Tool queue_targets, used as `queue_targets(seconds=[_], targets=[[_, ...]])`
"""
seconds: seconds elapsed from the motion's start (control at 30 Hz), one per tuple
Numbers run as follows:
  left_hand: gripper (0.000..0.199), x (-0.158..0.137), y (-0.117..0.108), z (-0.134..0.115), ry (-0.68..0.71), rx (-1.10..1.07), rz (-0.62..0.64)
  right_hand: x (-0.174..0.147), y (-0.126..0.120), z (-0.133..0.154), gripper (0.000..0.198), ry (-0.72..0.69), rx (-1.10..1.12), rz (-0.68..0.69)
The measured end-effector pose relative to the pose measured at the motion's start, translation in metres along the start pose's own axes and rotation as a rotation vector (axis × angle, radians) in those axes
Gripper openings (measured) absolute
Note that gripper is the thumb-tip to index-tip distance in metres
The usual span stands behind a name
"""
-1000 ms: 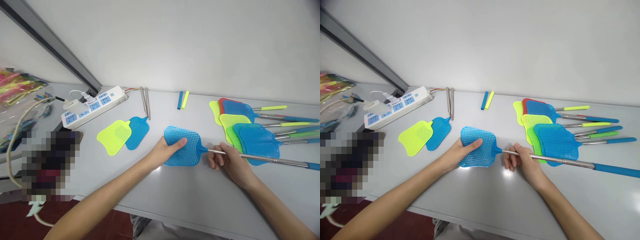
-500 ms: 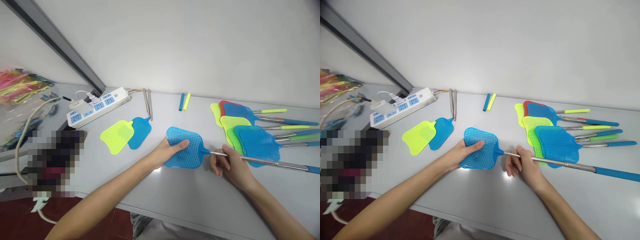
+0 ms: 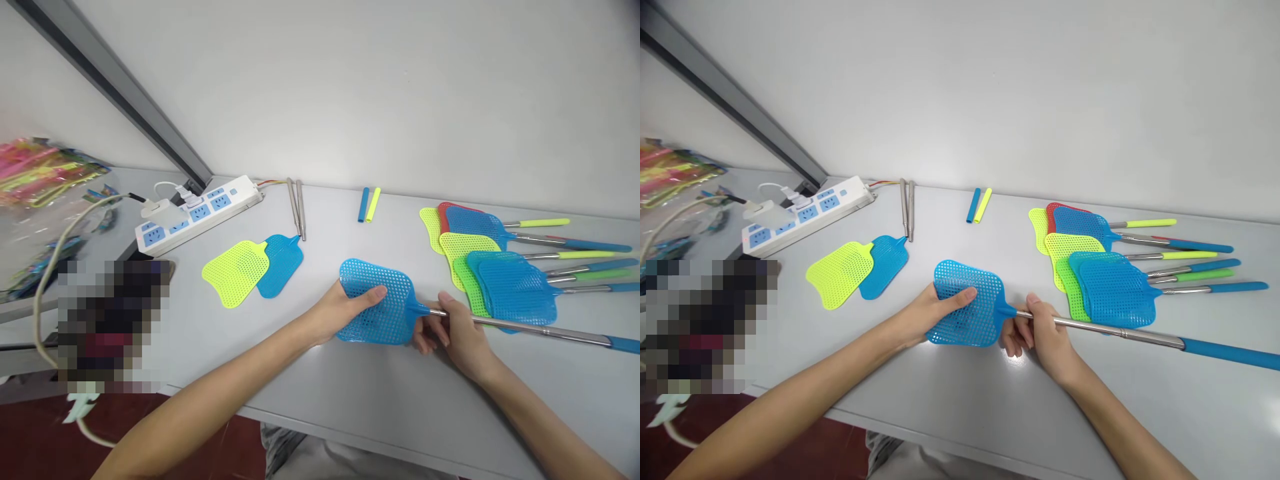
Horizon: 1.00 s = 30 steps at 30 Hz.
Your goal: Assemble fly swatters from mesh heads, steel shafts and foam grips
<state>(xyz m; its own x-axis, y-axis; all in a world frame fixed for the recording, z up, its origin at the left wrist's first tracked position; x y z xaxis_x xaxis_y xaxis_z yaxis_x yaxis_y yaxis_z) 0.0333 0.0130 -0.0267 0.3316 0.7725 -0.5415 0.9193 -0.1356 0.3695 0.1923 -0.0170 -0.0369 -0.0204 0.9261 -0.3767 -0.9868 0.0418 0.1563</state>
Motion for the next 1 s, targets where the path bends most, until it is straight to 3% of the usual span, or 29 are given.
queue_targets(seconds=[0.53,0.7,1.0], targets=[[0.033,-0.007,0.01,0.006,0.064,0.05,0.001,-0.003,0.0,-0.008,0.062,0.159,-0.079,-0.127],[0.031,-0.013,0.018,0.002,0.125,0.055,-0.006,0.002,-0.005,-0.011,0.058,0.117,-0.037,-0.173],[0.028,-0.01,0.012,0.005,0.225,0.065,-0.104,0.007,-0.009,-0.01,0.047,0.047,-0.051,-0.065]])
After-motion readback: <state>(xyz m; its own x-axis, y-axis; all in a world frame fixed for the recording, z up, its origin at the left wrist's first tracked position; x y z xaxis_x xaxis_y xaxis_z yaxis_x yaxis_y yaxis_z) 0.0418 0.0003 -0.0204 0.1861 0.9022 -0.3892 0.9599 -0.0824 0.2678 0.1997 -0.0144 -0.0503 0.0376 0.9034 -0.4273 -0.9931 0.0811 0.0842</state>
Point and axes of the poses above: each hand's wrist, its own x-axis towards the middle knuckle, its own y-axis out of the palm, z = x × y, the point moved 3 cm from there along x, towards the middle knuckle, and after that the axes turned 13 degrees about -z, right-handed, at the moved point
